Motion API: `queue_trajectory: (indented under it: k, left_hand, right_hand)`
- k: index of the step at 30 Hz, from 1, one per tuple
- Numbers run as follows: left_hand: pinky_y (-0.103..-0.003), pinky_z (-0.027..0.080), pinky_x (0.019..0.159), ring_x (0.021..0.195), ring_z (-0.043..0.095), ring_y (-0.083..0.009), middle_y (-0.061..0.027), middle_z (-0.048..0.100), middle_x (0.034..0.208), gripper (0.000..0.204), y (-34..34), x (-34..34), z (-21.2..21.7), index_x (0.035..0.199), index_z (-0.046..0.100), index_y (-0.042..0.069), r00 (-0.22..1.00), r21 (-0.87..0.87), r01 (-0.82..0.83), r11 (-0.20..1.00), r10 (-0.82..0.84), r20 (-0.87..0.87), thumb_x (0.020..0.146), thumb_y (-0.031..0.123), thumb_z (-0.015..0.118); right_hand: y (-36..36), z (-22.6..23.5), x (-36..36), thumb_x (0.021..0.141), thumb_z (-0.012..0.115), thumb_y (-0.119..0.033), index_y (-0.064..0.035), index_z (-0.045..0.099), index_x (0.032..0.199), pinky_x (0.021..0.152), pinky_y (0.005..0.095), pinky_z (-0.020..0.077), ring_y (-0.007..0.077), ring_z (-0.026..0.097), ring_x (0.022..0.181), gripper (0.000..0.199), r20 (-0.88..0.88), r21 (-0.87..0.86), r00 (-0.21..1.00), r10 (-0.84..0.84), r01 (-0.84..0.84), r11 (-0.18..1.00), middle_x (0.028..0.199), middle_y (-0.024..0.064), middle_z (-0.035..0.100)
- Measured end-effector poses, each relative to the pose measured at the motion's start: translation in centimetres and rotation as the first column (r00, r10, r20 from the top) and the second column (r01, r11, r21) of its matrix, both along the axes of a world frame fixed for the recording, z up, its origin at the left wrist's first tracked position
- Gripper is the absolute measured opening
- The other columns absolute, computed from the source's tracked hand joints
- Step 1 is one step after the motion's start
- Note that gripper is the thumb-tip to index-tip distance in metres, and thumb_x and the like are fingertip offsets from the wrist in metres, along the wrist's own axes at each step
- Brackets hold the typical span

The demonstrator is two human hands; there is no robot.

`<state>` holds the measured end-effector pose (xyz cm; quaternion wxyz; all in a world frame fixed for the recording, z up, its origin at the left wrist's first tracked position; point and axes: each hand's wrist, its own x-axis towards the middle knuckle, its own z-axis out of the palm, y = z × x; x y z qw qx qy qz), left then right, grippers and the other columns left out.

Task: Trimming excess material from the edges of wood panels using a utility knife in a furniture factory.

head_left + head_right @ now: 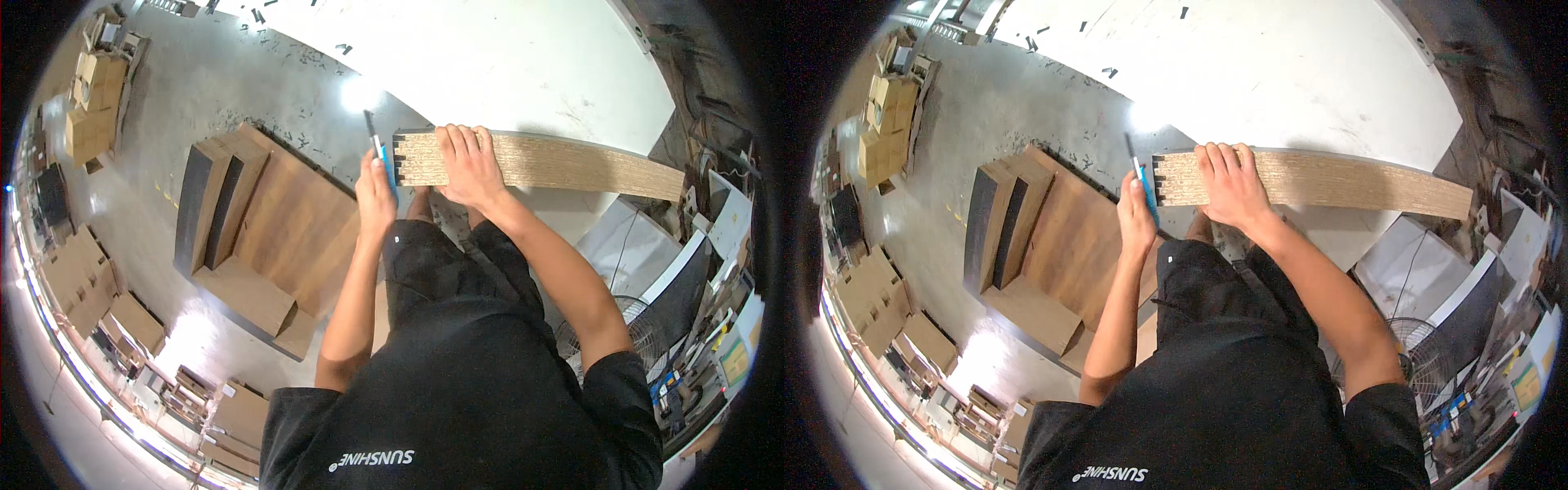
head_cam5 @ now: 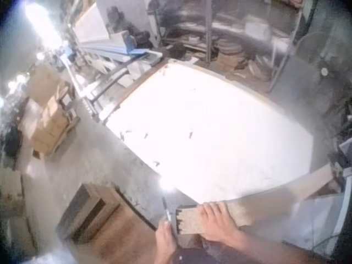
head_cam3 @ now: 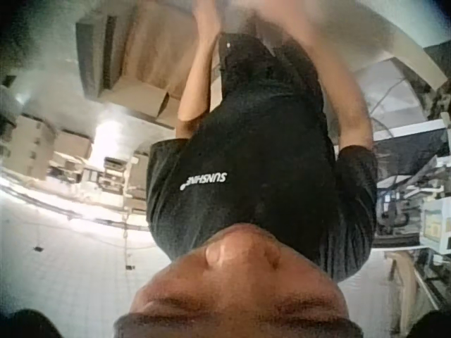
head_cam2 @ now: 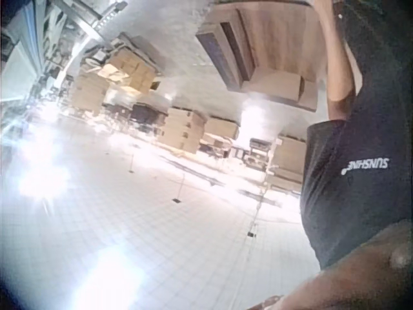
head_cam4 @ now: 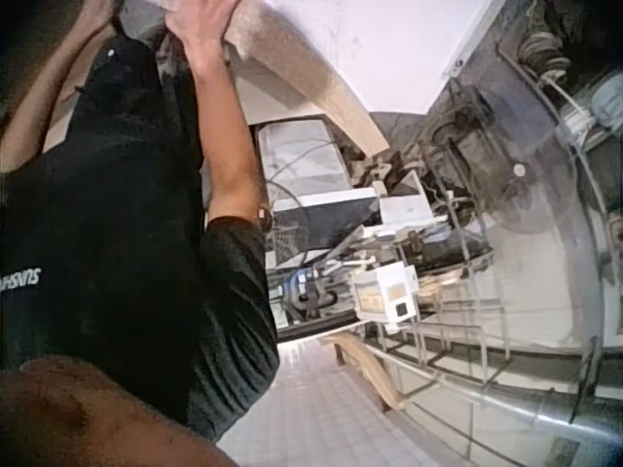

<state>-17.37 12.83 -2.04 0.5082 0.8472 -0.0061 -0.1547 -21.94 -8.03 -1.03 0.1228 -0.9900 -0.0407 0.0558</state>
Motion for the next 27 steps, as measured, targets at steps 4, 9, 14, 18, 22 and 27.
queue_trajectory:
  k: [4, 9, 14, 18, 22, 27]
  left_hand:
    - [-0.043, 0.052, 0.084, 0.093, 0.068, -0.0293, -0.0202, 0.070, 0.102, 0.049, 3.1, -1.9, 1.1, 0.142, 0.057, 0.000, 0.994, 0.023, -0.014, 1.000, 0.016, -0.104, 0.116, 0.037, 0.039]
    - [-0.048, 0.055, 0.082, 0.090, 0.069, -0.0385, -0.0210, 0.068, 0.108, 0.044, 4.1, -5.1, 2.3, 0.149, 0.055, 0.007, 0.961, 0.307, 0.174, 0.936, -0.230, 0.157, 0.111, 0.028, 0.054]
    - [-0.049, 0.057, 0.073, 0.084, 0.068, -0.0385, -0.0178, 0.062, 0.099, 0.055, 4.7, -7.6, 1.9, 0.157, 0.050, 0.013, 0.915, 0.550, 0.323, 0.770, -0.403, 0.028, 0.105, 0.025, 0.063]
    - [-0.049, 0.057, 0.070, 0.082, 0.068, -0.0384, -0.0173, 0.062, 0.100, 0.056, 4.6, -7.3, 1.7, 0.160, 0.046, 0.017, 0.926, 0.578, 0.307, 0.756, -0.376, 0.000, 0.107, 0.026, 0.060]
    - [-0.049, 0.057, 0.065, 0.078, 0.069, -0.0369, -0.0163, 0.062, 0.099, 0.056, 5.2, -6.7, 1.8, 0.163, 0.042, 0.026, 0.894, 0.627, 0.393, 0.672, -0.439, -0.089, 0.109, 0.029, 0.056]
    - [-0.047, 0.057, 0.064, 0.076, 0.069, -0.0357, -0.0156, 0.062, 0.096, 0.056, 5.7, -6.4, 1.8, 0.162, 0.044, 0.027, 0.878, 0.644, 0.406, 0.649, -0.472, -0.077, 0.108, 0.030, 0.057]
  right_hand:
    - [-0.1, 0.0, 0.0, 0.065, 0.093, -0.047, 0.0008, 0.049, 0.147, 0.117, 0.0490, 0.0333, 0.0269, 0.050, 0.132, 0.104, 0.016, -0.002, 1.000, 0.001, -0.001, 1.000, 0.138, 0.0125, 0.055]
    - [-0.3, 0.2, -0.1, 0.066, 0.093, -0.047, -0.0001, 0.050, 0.146, 0.116, 0.0494, 0.0339, 0.0264, 0.050, 0.131, 0.103, 0.024, -0.041, 1.000, 0.012, -0.011, 0.999, 0.137, 0.0119, 0.055]
    - [0.0, 0.5, 0.1, 0.063, 0.094, -0.046, -0.0005, 0.050, 0.145, 0.115, 0.0491, 0.0350, 0.0266, 0.051, 0.130, 0.103, 0.043, -0.024, 0.999, 0.012, -0.011, 1.000, 0.136, 0.0121, 0.056]
    - [-0.2, 0.4, 0.0, 0.063, 0.094, -0.045, -0.0006, 0.050, 0.145, 0.115, 0.0489, 0.0355, 0.0267, 0.052, 0.129, 0.103, 0.046, -0.030, 0.999, 0.010, -0.008, 1.000, 0.135, 0.0122, 0.056]
    - [-0.1, 0.1, -0.1, 0.064, 0.094, -0.045, -0.0003, 0.049, 0.147, 0.116, 0.0493, 0.0350, 0.0268, 0.051, 0.131, 0.104, 0.054, -0.001, 0.999, -0.002, 0.002, 1.000, 0.137, 0.0129, 0.056]
    - [-0.1, -0.1, -0.1, 0.065, 0.094, -0.046, -0.0002, 0.048, 0.148, 0.117, 0.0492, 0.0336, 0.0268, 0.050, 0.133, 0.105, 0.030, -0.001, 1.000, 0.002, -0.002, 1.000, 0.140, 0.0133, 0.055]
